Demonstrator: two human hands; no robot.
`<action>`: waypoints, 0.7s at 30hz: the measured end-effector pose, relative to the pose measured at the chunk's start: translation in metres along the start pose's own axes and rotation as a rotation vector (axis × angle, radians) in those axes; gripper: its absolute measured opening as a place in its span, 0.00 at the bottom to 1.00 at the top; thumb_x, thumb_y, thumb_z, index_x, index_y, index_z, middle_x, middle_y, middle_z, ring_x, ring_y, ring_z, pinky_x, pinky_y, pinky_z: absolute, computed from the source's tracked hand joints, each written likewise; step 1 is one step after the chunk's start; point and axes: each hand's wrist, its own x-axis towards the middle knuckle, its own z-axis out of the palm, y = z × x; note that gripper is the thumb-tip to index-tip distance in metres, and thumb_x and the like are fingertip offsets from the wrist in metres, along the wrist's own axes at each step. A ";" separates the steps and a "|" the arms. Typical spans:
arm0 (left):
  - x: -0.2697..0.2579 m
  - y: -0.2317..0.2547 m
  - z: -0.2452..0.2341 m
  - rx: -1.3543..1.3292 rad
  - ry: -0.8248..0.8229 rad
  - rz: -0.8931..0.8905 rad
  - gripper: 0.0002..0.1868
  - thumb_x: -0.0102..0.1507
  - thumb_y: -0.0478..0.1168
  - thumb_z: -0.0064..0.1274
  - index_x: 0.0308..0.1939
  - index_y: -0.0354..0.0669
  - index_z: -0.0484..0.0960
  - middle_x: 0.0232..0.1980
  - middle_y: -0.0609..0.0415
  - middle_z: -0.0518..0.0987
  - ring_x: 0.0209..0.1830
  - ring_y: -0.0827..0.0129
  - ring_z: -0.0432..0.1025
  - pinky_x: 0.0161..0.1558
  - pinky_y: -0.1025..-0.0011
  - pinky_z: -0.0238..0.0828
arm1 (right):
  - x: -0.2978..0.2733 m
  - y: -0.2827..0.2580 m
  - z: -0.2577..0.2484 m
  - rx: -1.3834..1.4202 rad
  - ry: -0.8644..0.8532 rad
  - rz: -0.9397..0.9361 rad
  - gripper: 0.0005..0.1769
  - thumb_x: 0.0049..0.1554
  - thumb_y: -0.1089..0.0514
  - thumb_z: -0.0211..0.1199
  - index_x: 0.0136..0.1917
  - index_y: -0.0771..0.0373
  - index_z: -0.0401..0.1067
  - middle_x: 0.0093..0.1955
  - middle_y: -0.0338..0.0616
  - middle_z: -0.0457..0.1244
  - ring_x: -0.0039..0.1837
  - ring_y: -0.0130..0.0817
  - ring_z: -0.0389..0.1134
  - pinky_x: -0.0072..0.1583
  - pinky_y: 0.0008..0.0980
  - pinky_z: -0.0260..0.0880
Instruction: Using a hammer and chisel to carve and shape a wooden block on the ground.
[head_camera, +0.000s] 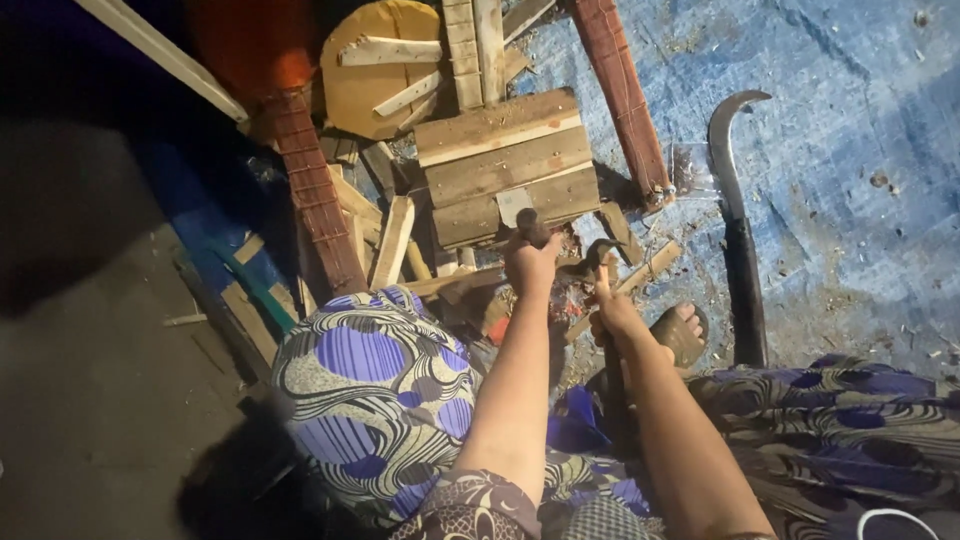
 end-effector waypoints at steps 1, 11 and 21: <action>-0.001 0.003 -0.002 -0.006 0.037 -0.031 0.23 0.57 0.51 0.66 0.50 0.44 0.81 0.46 0.46 0.85 0.53 0.48 0.79 0.55 0.46 0.77 | 0.008 0.007 0.001 -0.047 -0.004 -0.009 0.35 0.66 0.38 0.46 0.56 0.70 0.80 0.52 0.68 0.70 0.56 0.59 0.72 0.60 0.54 0.69; 0.019 -0.029 0.009 -0.164 0.331 -0.173 0.24 0.61 0.48 0.62 0.52 0.31 0.79 0.48 0.39 0.82 0.55 0.46 0.78 0.55 0.52 0.76 | 0.075 0.058 0.009 0.304 -0.083 0.026 0.29 0.68 0.38 0.47 0.53 0.67 0.71 0.24 0.41 0.53 0.22 0.35 0.57 0.25 0.38 0.61; 0.000 -0.004 0.005 0.032 0.284 0.057 0.25 0.55 0.49 0.63 0.37 0.22 0.85 0.36 0.27 0.82 0.45 0.35 0.79 0.49 0.44 0.76 | 0.089 0.067 0.015 0.241 -0.038 0.003 0.29 0.68 0.38 0.48 0.52 0.68 0.74 0.23 0.46 0.56 0.22 0.39 0.61 0.24 0.41 0.65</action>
